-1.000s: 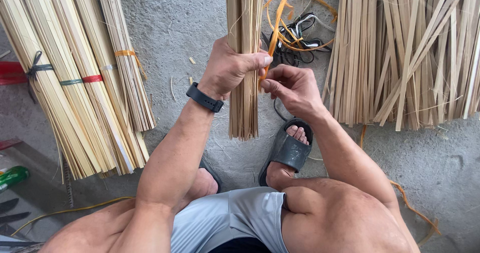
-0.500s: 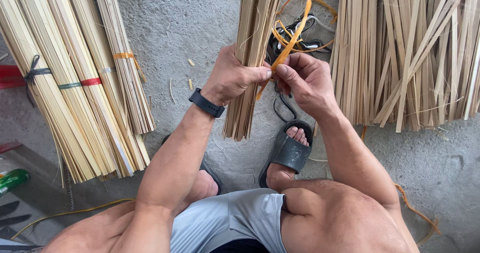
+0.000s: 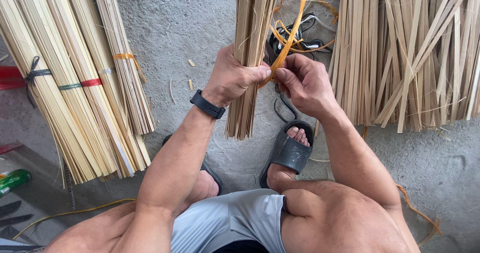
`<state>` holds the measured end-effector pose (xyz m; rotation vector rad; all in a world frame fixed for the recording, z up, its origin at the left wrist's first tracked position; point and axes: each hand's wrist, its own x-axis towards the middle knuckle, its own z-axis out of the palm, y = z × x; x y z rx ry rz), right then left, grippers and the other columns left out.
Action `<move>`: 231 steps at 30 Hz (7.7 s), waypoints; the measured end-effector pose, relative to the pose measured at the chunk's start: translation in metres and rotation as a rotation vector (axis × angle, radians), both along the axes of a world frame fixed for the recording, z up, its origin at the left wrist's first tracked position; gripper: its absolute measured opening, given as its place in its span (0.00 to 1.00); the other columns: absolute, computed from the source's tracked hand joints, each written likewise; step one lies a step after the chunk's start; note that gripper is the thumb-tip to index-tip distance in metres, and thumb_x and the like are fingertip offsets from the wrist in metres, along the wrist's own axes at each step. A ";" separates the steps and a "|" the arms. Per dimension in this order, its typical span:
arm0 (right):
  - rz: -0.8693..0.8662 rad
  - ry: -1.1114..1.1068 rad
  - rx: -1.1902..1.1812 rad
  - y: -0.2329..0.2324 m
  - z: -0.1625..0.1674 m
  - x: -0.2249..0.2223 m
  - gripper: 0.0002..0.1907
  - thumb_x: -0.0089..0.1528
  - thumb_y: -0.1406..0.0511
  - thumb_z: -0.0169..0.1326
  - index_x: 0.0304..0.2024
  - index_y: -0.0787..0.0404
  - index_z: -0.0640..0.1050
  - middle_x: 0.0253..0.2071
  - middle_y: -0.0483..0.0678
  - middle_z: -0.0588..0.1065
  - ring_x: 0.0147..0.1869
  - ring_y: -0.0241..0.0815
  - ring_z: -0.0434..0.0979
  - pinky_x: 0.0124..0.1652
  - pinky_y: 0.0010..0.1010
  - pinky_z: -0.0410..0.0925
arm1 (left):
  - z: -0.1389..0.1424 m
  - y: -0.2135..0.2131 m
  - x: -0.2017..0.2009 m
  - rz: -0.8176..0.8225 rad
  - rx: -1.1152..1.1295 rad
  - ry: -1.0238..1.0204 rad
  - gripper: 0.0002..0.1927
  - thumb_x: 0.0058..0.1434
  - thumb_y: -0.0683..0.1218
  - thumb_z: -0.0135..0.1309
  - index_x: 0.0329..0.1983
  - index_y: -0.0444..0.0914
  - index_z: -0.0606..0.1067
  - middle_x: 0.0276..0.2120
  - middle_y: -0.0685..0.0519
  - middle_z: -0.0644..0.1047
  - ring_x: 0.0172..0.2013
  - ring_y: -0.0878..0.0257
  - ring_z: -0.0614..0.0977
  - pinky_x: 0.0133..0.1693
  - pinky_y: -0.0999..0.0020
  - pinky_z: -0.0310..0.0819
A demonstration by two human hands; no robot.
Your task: The person gathers bamboo strips into bundles, aligns them, and ties them with orange and black straps. The person repeats this process for multiple bundles, placing finished bundles aside.
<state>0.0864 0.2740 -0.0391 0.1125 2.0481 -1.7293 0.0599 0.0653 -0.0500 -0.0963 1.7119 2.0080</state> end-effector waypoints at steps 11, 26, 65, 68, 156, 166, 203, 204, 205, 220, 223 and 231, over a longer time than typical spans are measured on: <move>-0.016 0.036 0.065 -0.003 -0.001 0.001 0.09 0.68 0.67 0.55 0.43 0.69 0.77 0.30 0.44 0.77 0.33 0.27 0.74 0.33 0.21 0.69 | -0.003 0.005 0.005 -0.003 -0.051 0.146 0.06 0.56 0.37 0.65 0.36 0.35 0.80 0.31 0.53 0.83 0.32 0.67 0.84 0.37 0.69 0.84; -0.972 -0.319 -0.393 0.111 -0.100 -0.009 0.01 0.67 0.71 0.42 0.39 0.60 0.65 0.31 0.47 0.68 0.28 0.37 0.69 0.27 0.30 0.68 | 0.026 -0.104 -0.043 0.310 0.113 0.124 0.18 0.57 0.42 0.68 0.47 0.39 0.72 0.40 0.55 0.76 0.37 0.62 0.83 0.41 0.61 0.87; 0.197 0.039 1.009 0.060 -0.038 0.015 0.36 0.61 0.54 0.63 0.62 0.70 0.66 0.53 0.64 0.74 0.56 0.58 0.77 0.54 0.47 0.70 | 0.116 -0.191 -0.049 0.150 -0.570 0.515 0.04 0.73 0.41 0.58 0.42 0.38 0.75 0.34 0.49 0.78 0.35 0.63 0.84 0.40 0.64 0.83; 0.071 0.523 0.498 0.031 0.002 -0.013 0.49 0.57 0.58 0.69 0.72 0.71 0.59 0.68 0.66 0.65 0.73 0.58 0.64 0.69 0.46 0.62 | 0.133 -0.124 -0.052 -0.096 -0.610 0.485 0.01 0.70 0.40 0.59 0.41 0.38 0.78 0.33 0.52 0.81 0.34 0.65 0.85 0.36 0.66 0.84; 0.143 0.137 0.086 -0.201 -0.055 -0.050 0.09 0.67 0.65 0.59 0.46 0.63 0.85 0.33 0.44 0.82 0.38 0.29 0.78 0.40 0.24 0.73 | -0.068 -0.145 0.018 -0.194 -1.019 -0.010 0.39 0.43 0.64 0.72 0.43 0.29 0.72 0.32 0.35 0.80 0.36 0.40 0.84 0.40 0.47 0.80; 0.301 0.351 0.166 -0.203 -0.055 -0.031 0.10 0.63 0.70 0.48 0.25 0.65 0.72 0.17 0.47 0.67 0.21 0.35 0.66 0.23 0.31 0.60 | -0.103 -0.141 0.021 -0.116 -0.938 0.125 0.18 0.54 0.56 0.62 0.35 0.36 0.80 0.32 0.39 0.82 0.37 0.40 0.84 0.40 0.48 0.80; 0.297 0.314 0.437 -0.234 -0.072 -0.008 0.13 0.65 0.62 0.51 0.30 0.65 0.74 0.24 0.61 0.75 0.29 0.63 0.77 0.34 0.52 0.69 | -0.112 -0.126 0.057 0.615 -0.838 0.712 0.11 0.63 0.41 0.58 0.47 0.34 0.73 0.44 0.46 0.76 0.48 0.47 0.78 0.50 0.53 0.74; 0.324 0.310 0.446 -0.236 -0.072 -0.010 0.15 0.67 0.61 0.51 0.31 0.66 0.73 0.25 0.62 0.75 0.31 0.65 0.77 0.35 0.53 0.69 | -0.112 -0.126 0.058 0.613 -0.774 0.692 0.08 0.63 0.40 0.58 0.44 0.36 0.74 0.40 0.48 0.76 0.45 0.50 0.78 0.48 0.55 0.73; 0.323 0.307 0.453 -0.238 -0.072 -0.011 0.15 0.66 0.61 0.51 0.31 0.66 0.74 0.26 0.63 0.75 0.32 0.65 0.77 0.36 0.54 0.69 | -0.113 -0.126 0.059 0.609 -0.712 0.671 0.05 0.63 0.38 0.59 0.40 0.37 0.74 0.37 0.50 0.75 0.43 0.52 0.77 0.46 0.56 0.72; 0.263 0.193 0.136 -0.191 -0.079 -0.021 0.09 0.62 0.62 0.59 0.40 0.61 0.82 0.35 0.52 0.80 0.39 0.50 0.83 0.40 0.40 0.74 | -0.125 -0.191 0.048 0.279 0.017 -0.174 0.09 0.61 0.39 0.64 0.45 0.37 0.84 0.39 0.52 0.85 0.40 0.67 0.84 0.47 0.70 0.80; 0.365 0.271 0.221 -0.187 -0.083 -0.013 0.09 0.60 0.63 0.60 0.39 0.60 0.84 0.36 0.52 0.80 0.41 0.53 0.82 0.42 0.42 0.73 | -0.129 -0.196 0.046 0.250 0.080 -0.194 0.10 0.56 0.36 0.67 0.42 0.35 0.84 0.40 0.49 0.85 0.41 0.64 0.85 0.48 0.69 0.81; 0.233 0.213 0.168 -0.194 -0.089 -0.019 0.14 0.61 0.60 0.59 0.45 0.62 0.79 0.34 0.52 0.78 0.39 0.54 0.82 0.40 0.44 0.73 | -0.127 -0.171 0.058 0.451 -0.480 0.276 0.11 0.61 0.30 0.57 0.43 0.35 0.83 0.41 0.49 0.85 0.43 0.63 0.86 0.49 0.69 0.83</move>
